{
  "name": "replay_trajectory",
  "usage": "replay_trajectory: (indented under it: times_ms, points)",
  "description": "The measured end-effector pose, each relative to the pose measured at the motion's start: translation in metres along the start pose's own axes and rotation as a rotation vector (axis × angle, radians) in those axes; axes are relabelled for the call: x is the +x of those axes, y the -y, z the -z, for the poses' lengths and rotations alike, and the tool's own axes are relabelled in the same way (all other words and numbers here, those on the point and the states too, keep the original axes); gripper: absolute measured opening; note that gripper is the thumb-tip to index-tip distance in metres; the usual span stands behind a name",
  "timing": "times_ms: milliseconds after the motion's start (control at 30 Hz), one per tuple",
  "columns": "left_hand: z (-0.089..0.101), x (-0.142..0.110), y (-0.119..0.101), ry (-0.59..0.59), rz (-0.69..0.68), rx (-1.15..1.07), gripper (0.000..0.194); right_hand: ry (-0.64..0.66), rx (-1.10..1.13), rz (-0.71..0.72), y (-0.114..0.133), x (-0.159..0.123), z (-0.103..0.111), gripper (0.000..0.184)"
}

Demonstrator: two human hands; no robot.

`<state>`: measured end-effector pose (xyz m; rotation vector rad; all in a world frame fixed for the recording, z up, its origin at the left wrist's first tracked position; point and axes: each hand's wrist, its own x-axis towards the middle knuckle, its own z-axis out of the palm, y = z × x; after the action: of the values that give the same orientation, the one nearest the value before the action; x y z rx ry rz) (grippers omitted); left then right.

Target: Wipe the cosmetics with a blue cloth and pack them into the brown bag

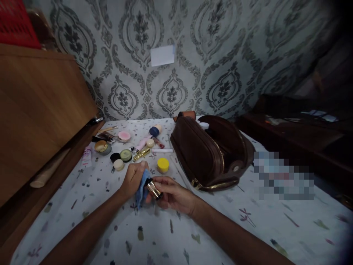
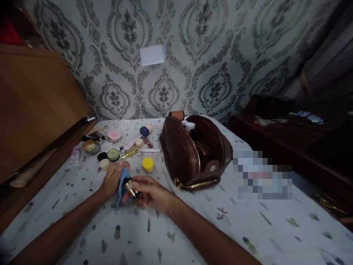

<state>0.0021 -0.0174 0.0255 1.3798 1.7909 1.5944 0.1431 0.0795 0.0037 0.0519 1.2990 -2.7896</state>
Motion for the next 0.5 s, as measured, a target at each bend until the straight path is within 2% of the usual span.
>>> replay_trajectory:
  times_ms: [233,500]
  points:
    - [-0.007,0.001,-0.006,-0.039,0.137,-0.132,0.067,-0.135,-0.074,-0.002,0.001,-0.001,-0.007,0.044]
    - [-0.011,-0.001,0.000,-0.086,0.223,-0.209,0.066,-0.195,-0.136,0.022,-0.004,0.002,-0.002,0.044]
